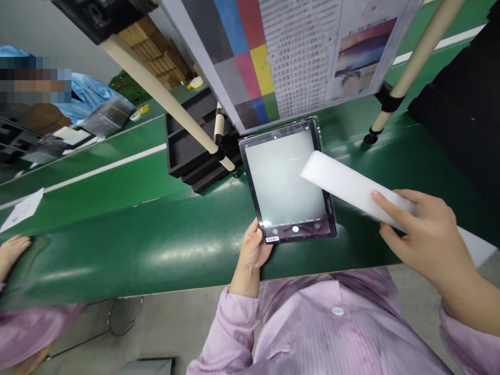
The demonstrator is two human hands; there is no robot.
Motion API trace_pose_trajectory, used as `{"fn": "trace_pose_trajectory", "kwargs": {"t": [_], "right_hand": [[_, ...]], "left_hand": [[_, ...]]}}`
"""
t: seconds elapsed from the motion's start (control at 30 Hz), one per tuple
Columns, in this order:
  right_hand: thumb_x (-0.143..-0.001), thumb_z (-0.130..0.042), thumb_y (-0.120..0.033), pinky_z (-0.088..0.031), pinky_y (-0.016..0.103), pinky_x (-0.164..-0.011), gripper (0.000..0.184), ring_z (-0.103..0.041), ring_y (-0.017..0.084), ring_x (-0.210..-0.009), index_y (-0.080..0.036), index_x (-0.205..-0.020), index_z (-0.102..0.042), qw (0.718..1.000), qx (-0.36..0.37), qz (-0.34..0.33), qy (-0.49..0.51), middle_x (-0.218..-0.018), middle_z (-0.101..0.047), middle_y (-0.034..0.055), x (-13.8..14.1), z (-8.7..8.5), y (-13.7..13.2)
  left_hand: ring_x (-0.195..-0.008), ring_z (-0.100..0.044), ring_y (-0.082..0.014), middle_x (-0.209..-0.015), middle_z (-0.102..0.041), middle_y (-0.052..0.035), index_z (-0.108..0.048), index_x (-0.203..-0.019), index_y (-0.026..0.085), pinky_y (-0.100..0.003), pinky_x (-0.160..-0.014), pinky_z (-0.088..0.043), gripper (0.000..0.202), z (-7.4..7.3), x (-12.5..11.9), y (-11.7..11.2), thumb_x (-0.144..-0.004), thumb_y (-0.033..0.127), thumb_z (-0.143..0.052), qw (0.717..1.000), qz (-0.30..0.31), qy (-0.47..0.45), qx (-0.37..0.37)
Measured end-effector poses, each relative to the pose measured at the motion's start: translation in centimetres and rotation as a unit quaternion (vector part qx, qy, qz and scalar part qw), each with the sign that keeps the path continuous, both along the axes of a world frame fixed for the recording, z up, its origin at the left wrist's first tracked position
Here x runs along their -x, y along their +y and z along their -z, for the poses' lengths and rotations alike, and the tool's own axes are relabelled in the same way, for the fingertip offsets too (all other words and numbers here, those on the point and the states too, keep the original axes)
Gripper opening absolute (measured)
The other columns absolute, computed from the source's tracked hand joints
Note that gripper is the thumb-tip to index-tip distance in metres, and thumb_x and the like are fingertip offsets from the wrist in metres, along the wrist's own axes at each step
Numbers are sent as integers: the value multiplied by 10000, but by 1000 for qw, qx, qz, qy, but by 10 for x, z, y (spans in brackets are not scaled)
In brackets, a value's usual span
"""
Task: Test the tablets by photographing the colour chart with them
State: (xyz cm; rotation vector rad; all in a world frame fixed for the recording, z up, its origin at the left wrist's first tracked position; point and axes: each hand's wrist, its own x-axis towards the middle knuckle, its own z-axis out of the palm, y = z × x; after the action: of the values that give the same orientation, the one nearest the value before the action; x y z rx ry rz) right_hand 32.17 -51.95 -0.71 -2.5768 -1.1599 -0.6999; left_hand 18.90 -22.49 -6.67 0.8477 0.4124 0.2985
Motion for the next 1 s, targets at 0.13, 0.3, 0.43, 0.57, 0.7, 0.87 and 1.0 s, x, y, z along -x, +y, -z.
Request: {"fn": "trace_pose_trajectory", "kwargs": {"t": [0.13, 0.3, 0.43, 0.57, 0.7, 0.87, 1.0], "right_hand": [[-913, -499, -193, -480, 442, -701, 431, -621, 333, -921, -237, -1335, -570, 999, -10, 4, 36, -1198, -589, 184, -2, 5, 9], [-873, -505, -438, -532, 429, -681, 335, -666, 338, -958, -192, -1098, -534, 974, -63, 5, 217, -1222, -625, 179, -12, 5, 26], [-822, -546, -646, -554, 404, -661, 512, -691, 318, -920, -208, -1083, -498, 902, -132, 52, 408, -1284, -637, 177, -19, -12, 53], [-751, -630, -624, -586, 474, -811, 1019, -699, 342, -997, -158, -1569, -241, 844, -111, 27, 525, -1347, -604, 206, -26, -30, 69], [-768, -591, -650, -558, 491, -947, 1017, -634, 366, -1185, -120, -1588, -306, 827, -100, 3, 553, -1329, -617, 199, -24, -37, 67], [-814, -607, -576, -577, 466, -914, 939, -674, 326, -1120, -135, -1591, -318, 820, -111, -37, 560, -1296, -642, 168, -12, -34, 69], [-849, -567, -497, -589, 455, -871, 773, -683, 325, -1095, -152, -1530, -452, 866, -118, -24, 486, -1294, -650, 134, -16, -45, 61]], "left_hand": [[-838, -758, -158, -1001, -810, -10, -783, -1035, 293, -275, -835, -594, 476, 2, 3, 3, -613, 437, -949, 1000, 0, 4, 10], [-810, -755, -176, -940, -805, -23, -785, -1047, 268, -336, -892, -586, 471, 5, 5, 1, -636, 440, -937, 999, 32, -7, 12], [-804, -752, -187, -944, -804, -48, -781, -1084, 241, -329, -863, -584, 506, 8, 6, -1, -645, 444, -930, 997, 71, -13, 7], [-792, -754, -176, -929, -807, -43, -784, -1071, 238, -281, -798, -586, 474, 11, 9, 0, -656, 412, -931, 994, 103, -23, 18], [-775, -752, -160, -914, -803, -12, -782, -1028, 254, -253, -743, -590, 431, 10, 9, -1, -638, 342, -943, 992, 107, -17, 61], [-1041, -736, -318, -955, -799, -82, -768, -974, 188, -475, -997, -549, 459, 3, -5, 3, -705, 549, -854, 990, 89, 45, 105], [-1143, -695, -369, -1009, -792, -106, -748, -996, 171, -514, -1050, -515, 526, -8, -24, 11, -662, 558, -873, 987, 91, 79, 107]]}}
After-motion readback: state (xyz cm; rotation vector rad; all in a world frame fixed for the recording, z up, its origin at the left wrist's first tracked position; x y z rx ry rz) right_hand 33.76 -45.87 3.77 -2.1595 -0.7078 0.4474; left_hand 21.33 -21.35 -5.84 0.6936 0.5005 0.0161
